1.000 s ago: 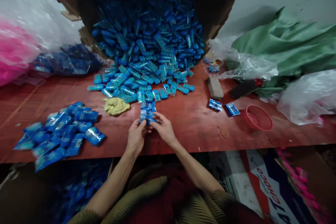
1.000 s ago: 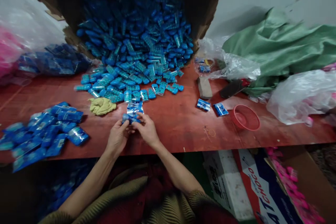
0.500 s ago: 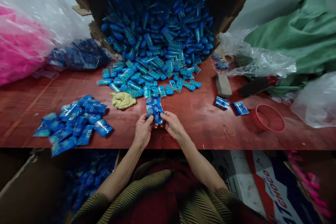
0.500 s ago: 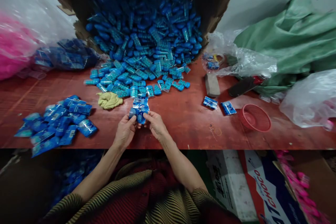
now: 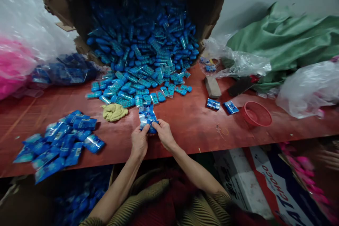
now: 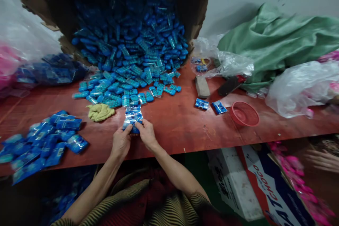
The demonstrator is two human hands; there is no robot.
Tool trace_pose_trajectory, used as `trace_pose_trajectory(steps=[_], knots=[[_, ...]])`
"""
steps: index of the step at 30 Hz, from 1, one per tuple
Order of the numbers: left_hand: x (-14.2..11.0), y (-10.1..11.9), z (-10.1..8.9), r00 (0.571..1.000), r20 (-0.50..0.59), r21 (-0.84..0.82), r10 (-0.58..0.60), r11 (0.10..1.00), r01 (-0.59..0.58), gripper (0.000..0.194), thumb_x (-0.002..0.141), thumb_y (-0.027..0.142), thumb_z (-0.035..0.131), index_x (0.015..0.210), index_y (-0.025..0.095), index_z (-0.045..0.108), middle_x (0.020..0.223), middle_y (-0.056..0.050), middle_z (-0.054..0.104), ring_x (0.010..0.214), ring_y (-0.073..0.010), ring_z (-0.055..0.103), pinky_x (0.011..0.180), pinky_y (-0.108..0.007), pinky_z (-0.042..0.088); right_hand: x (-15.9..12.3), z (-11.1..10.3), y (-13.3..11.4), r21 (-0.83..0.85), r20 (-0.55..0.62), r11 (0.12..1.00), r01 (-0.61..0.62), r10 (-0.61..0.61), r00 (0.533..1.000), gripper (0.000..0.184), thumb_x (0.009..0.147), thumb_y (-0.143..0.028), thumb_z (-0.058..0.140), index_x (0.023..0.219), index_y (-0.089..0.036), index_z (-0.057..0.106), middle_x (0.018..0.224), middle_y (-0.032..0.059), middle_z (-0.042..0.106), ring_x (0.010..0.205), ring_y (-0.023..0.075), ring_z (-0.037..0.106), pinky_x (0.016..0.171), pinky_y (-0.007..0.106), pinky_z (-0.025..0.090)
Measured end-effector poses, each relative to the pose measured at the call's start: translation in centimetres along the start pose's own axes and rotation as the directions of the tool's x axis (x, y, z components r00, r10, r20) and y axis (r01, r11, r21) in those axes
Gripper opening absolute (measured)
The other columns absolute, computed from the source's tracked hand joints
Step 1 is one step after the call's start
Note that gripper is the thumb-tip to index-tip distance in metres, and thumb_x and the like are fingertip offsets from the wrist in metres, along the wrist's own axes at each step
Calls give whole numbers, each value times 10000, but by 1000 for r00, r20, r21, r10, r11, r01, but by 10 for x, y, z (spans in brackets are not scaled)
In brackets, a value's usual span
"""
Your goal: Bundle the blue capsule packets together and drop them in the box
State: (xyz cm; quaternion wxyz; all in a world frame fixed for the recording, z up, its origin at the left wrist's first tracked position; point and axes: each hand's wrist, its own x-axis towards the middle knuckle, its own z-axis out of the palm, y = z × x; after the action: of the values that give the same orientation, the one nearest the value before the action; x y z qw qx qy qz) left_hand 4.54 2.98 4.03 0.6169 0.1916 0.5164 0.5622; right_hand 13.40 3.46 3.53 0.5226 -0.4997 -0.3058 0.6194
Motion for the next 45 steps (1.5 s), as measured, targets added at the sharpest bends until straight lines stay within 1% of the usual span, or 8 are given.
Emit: trace_pose_trajectory(steps=[5, 12, 21, 29, 36, 39, 42, 45], knots=[[4, 3, 14, 1000, 8, -9, -20, 1000, 20, 312, 482, 308, 786, 661, 123, 610, 549, 27, 597, 457, -81, 496, 467, -221, 405, 3, 3, -1, -57, -106, 998, 37, -43, 993, 226, 735, -375, 572, 648, -200, 459, 536, -75, 473, 446, 73, 459, 428, 203, 400], [0, 10, 24, 995, 48, -31, -88, 995, 90, 335, 453, 313, 807, 640, 118, 609, 532, 25, 580, 442, -69, 467, 415, -196, 343, 1, -2, 0, -99, -119, 991, 88, -100, 988, 247, 795, -398, 530, 669, -195, 464, 530, -66, 487, 426, 75, 473, 393, 190, 349], [-2, 14, 15, 998, 11, 52, -60, 997, 59, 448, 427, 343, 836, 755, 96, 660, 673, -22, 655, 542, -106, 554, 459, -211, 436, -1, -5, -9, -40, -92, 992, 118, -122, 988, 214, 740, -347, 599, 661, -165, 521, 598, -59, 490, 549, 67, 420, 542, 198, 381], [-5, 15, 18, 995, 22, 0, -93, 996, 93, 438, 428, 339, 845, 739, 89, 667, 646, -24, 649, 519, -95, 539, 440, -199, 425, -2, -4, -15, 52, -15, 998, 34, -33, 999, 237, 699, -377, 633, 691, -169, 520, 581, -52, 497, 510, 79, 425, 486, 212, 373], [-4, 18, 20, 992, 12, -37, -127, 991, 128, 433, 403, 309, 859, 731, 95, 673, 638, -10, 649, 519, -86, 545, 452, -189, 423, 1, 1, -14, -44, -107, 994, 98, -102, 989, 274, 713, -394, 615, 617, -173, 484, 566, -57, 457, 509, 71, 403, 472, 198, 355], [-3, 18, 20, 986, 79, -75, -150, 985, 156, 410, 416, 325, 858, 695, 101, 659, 592, 2, 626, 480, -74, 513, 427, -186, 402, 0, -1, -14, -9, -88, 997, 77, -77, 993, 287, 739, -432, 578, 640, -187, 468, 542, -61, 450, 469, 78, 394, 437, 206, 346], [-3, 18, 18, 955, 171, -33, -244, 967, 253, 404, 453, 351, 846, 712, 103, 659, 593, -19, 632, 483, -97, 534, 435, -204, 413, -2, -8, -17, -26, -69, 998, 57, -59, 996, 325, 741, -471, 576, 631, -190, 455, 518, -67, 430, 457, 74, 373, 448, 209, 332], [-6, 18, 17, 956, 150, 25, -254, 967, 253, 400, 453, 358, 845, 693, 102, 652, 571, -21, 621, 480, -102, 533, 438, -210, 414, -5, -16, -19, -110, -69, 992, 69, -77, 995, 367, 722, -478, 608, 580, -183, 442, 523, -63, 411, 493, 72, 367, 494, 211, 327]])
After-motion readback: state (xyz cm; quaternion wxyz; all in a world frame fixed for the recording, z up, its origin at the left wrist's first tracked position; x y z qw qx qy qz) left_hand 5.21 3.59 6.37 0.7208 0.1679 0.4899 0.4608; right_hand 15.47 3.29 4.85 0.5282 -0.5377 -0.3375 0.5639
